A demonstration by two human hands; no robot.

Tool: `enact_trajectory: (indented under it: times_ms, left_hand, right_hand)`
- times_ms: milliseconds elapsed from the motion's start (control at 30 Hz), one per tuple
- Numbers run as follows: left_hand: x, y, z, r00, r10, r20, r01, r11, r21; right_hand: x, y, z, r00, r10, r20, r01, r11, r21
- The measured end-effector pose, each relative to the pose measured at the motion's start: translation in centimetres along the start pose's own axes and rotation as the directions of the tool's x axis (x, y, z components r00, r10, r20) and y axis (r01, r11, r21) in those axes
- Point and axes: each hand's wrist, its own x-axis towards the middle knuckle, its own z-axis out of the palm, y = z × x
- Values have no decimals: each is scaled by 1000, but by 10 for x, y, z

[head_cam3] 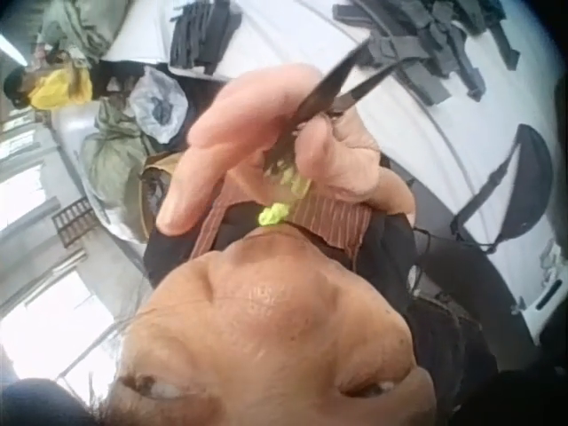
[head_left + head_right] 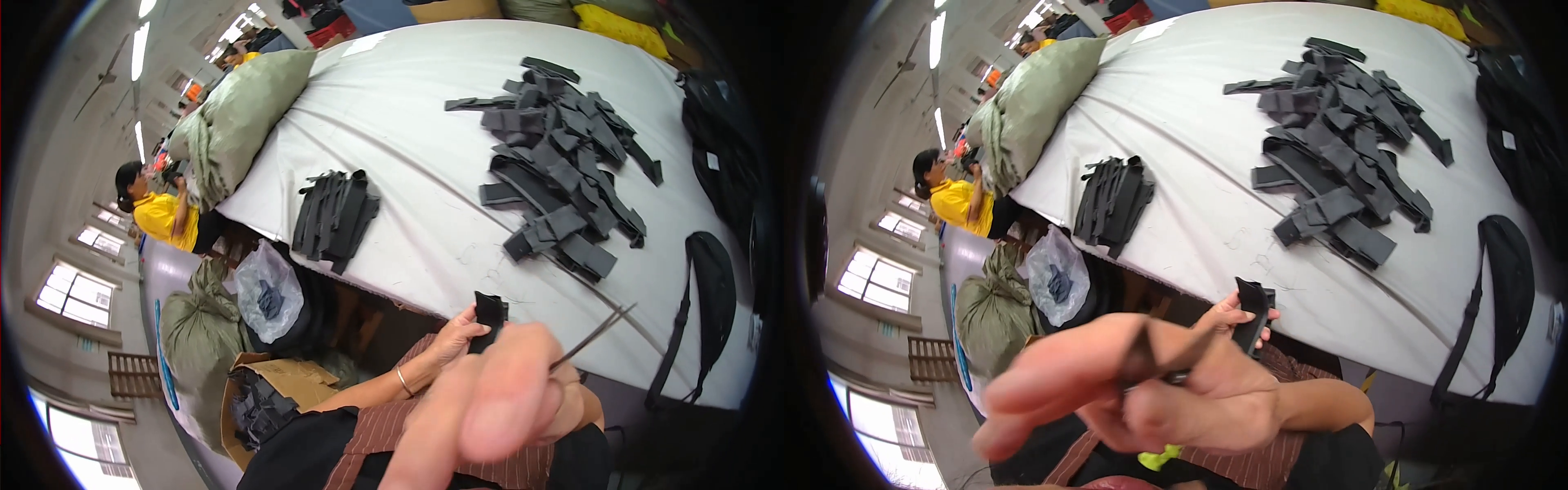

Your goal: Trimming excess threads from black fabric pouch components using small snips.

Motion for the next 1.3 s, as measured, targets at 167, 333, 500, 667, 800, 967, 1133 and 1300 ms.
enact_trajectory:
  times_ms: [167,333,500,667,800,967,1133,1300]
  left_hand:
    - [-4,2,4,1000,6,-9,-6,1000,-6]
    - [-6,4,5,1000,28,2,-28,998,55]
    - [0,22,11,991,129,44,-133,986,101]
    - [3,42,26,968,245,61,-252,949,188]
    - [3,47,24,958,281,57,-286,945,158]
    - [0,58,20,941,334,49,-337,928,156]
    - [0,79,23,905,425,-12,-418,894,163]
    - [-4,93,19,861,507,-42,-496,854,157]
  right_hand:
    - [11,-11,15,987,-108,119,123,984,-127]
    - [-3,51,-8,950,42,310,-107,974,198]
    - [-10,52,-26,950,-11,313,-55,978,202]
    - [-16,44,-22,971,-171,165,155,982,109]
    - [-23,22,-25,921,-366,136,388,896,-218]
    - [-18,-9,1,882,-352,313,437,859,-267]
    - [-17,15,10,895,-380,234,419,896,-148]
    - [-20,-6,-35,879,-67,472,219,936,-276]
